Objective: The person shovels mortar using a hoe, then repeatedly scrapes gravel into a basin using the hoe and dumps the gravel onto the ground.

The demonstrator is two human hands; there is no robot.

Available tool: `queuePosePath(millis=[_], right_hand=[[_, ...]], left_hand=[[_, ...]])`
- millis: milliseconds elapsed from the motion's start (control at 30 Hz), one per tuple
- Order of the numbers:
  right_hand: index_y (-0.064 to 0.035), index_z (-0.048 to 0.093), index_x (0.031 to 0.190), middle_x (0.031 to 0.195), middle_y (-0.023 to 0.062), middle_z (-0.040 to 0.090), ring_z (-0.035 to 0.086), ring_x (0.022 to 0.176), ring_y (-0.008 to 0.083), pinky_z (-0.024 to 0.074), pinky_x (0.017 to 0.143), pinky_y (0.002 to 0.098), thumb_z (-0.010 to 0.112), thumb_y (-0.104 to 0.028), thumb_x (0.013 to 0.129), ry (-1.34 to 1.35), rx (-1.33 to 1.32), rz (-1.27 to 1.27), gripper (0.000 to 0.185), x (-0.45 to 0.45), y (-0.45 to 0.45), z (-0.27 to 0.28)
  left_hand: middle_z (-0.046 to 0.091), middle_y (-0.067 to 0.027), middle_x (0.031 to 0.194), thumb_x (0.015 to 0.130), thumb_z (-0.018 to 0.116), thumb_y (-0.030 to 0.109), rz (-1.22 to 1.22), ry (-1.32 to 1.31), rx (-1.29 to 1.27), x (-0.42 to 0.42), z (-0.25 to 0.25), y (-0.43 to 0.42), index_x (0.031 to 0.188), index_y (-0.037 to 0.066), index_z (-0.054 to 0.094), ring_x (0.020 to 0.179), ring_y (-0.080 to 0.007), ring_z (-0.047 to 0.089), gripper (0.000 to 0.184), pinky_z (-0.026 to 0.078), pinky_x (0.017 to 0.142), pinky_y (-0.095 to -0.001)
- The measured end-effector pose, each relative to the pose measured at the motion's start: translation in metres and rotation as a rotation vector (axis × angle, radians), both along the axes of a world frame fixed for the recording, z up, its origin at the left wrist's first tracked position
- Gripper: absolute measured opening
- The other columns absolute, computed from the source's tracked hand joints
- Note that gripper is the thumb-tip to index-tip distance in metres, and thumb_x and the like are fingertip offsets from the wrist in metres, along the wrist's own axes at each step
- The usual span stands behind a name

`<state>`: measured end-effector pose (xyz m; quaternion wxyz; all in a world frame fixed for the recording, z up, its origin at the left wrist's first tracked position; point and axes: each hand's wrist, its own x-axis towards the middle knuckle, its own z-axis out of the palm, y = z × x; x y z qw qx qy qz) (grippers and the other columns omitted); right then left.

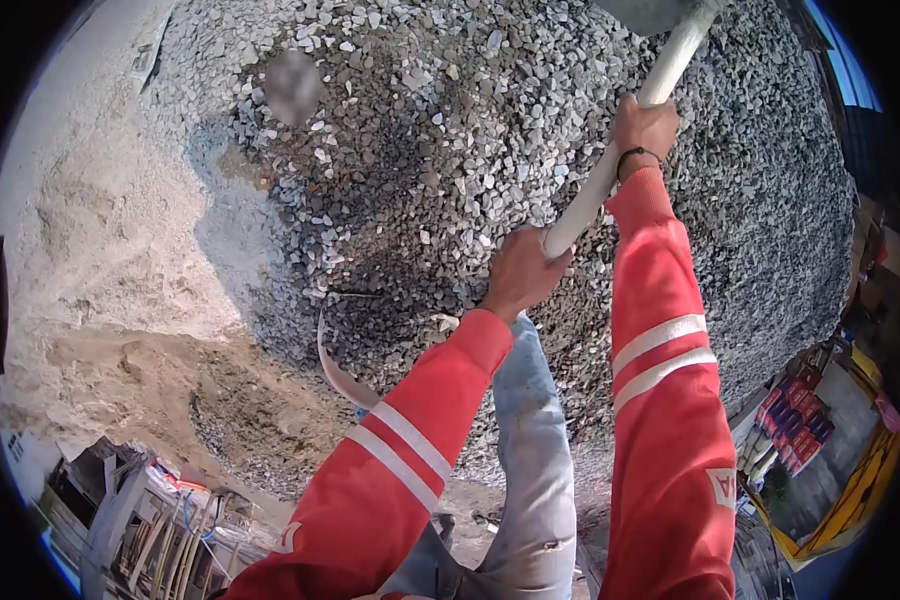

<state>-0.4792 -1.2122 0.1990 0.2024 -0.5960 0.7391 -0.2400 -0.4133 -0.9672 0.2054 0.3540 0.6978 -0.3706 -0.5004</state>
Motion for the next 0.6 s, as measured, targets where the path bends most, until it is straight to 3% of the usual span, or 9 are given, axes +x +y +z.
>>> queuePosePath(millis=[33, 133, 200, 300, 400, 500, 533, 567, 600], right_hand=[[0.0019, 0.063, 0.095, 0.083, 0.0176, 0.067, 0.068, 0.073, 0.0274, 0.0541, 0.067, 0.0347, 0.071, -0.029, 0.069, 0.076, 0.155, -0.086, 0.041, -0.005, -0.017, -0.038], [0.0019, 0.066, 0.097, 0.094, 0.0172, 0.068, 0.068, 0.085, 0.0278, 0.0535, 0.078, 0.0361, 0.07, -0.027, 0.066, 0.141, 0.449, -0.272, 0.043, 0.005, 0.014, -0.06], [0.0025, 0.065, 0.096, 0.092, 0.0176, 0.068, 0.068, 0.085, 0.0287, 0.0537, 0.077, 0.036, 0.069, -0.025, 0.067, 0.135, 0.429, -0.339, 0.04, 0.01, 0.059, -0.062], [0.0026, 0.065, 0.095, 0.089, 0.0179, 0.068, 0.068, 0.083, 0.0294, 0.0539, 0.074, 0.0357, 0.068, -0.022, 0.068, 0.206, 0.39, -0.464, 0.037, 0.016, 0.111, -0.071], [0.0033, 0.065, 0.095, 0.088, 0.0183, 0.067, 0.068, 0.083, 0.0289, 0.0536, 0.074, 0.0366, 0.068, -0.021, 0.069, -0.028, 0.555, -0.475, 0.036, 0.029, 0.172, -0.072], [0.0042, 0.065, 0.096, 0.088, 0.0187, 0.067, 0.068, 0.082, 0.0285, 0.0536, 0.074, 0.0363, 0.069, -0.021, 0.068, 0.149, 0.584, -0.376, 0.038, 0.032, 0.224, -0.107], [0.0062, 0.063, 0.097, 0.082, 0.0171, 0.067, 0.067, 0.073, 0.0266, 0.0535, 0.066, 0.0365, 0.066, -0.021, 0.07, 0.125, 0.604, -0.364, 0.038, 0.022, 0.241, -0.136], [0.0081, 0.062, 0.098, 0.075, 0.0155, 0.066, 0.067, 0.064, 0.0246, 0.0533, 0.058, 0.0367, 0.064, -0.022, 0.072, 0.106, 0.626, -0.35, 0.039, 0.025, 0.257, -0.14], [0.0081, 0.062, 0.098, 0.075, 0.0155, 0.066, 0.067, 0.064, 0.0246, 0.0533, 0.058, 0.0367, 0.064, -0.022, 0.072, 0.101, 0.618, -0.339, 0.039, 0.032, 0.265, -0.144]], left_hand=[[0.065, -0.0206, 0.081, 0.077, 0.065, 0.03, 0.001, -0.064, 0.106, -0.003, -0.002, -0.005, 0.092, 0.003, 0.066, 0.078, -0.037, 0.063, 0.03, 0.049, 0.076, -0.0431], [0.065, -0.0218, 0.088, 0.075, 0.067, 0.031, 0.014, -0.073, 0.287, 0.004, -0.008, 0.018, 0.09, 0.002, 0.066, 0.084, -0.0381, 0.063, 0.033, 0.049, 0.081, -0.0441], [0.065, -0.022, 0.09, 0.075, 0.066, 0.032, -0.114, 0.03, 0.39, 0.026, 0.001, 0.044, 0.094, 0.003, 0.066, 0.09, -0.0369, 0.062, 0.034, 0.049, 0.082, -0.0447], [0.065, -0.0193, 0.094, 0.077, 0.064, 0.032, -0.196, -0.108, 0.42, 0.043, -0.001, 0.089, 0.099, 0.005, 0.065, 0.094, -0.0353, 0.061, 0.035, 0.049, 0.083, -0.0445], [0.065, -0.0177, 0.093, 0.077, 0.063, 0.032, -0.223, -0.18, 0.416, 0.044, -0.013, 0.152, 0.1, 0.005, 0.064, 0.093, -0.0349, 0.062, 0.035, 0.05, 0.082, -0.0446], [0.066, -0.0181, 0.089, 0.078, 0.063, 0.032, -0.181, -0.172, 0.402, 0.056, -0.012, 0.202, 0.098, 0.004, 0.064, 0.088, -0.0351, 0.063, 0.034, 0.051, 0.08, -0.0444], [0.066, -0.019, 0.088, 0.078, 0.063, 0.033, -0.162, -0.138, 0.395, 0.065, -0.011, 0.218, 0.097, 0.004, 0.065, 0.085, -0.0353, 0.064, 0.034, 0.052, 0.078, -0.0441], [0.065, -0.0199, 0.096, 0.078, 0.06, 0.029, -0.297, -0.121, 0.501, 0.08, 0.004, 0.225, 0.101, 0.004, 0.062, 0.091, -0.0319, 0.063, 0.034, 0.052, 0.079, -0.0438], [0.065, -0.0199, 0.096, 0.078, 0.06, 0.029, -0.285, -0.126, 0.495, 0.086, 0.0, 0.236, 0.101, 0.004, 0.062, 0.091, -0.0319, 0.063, 0.034, 0.052, 0.079, -0.0438]])
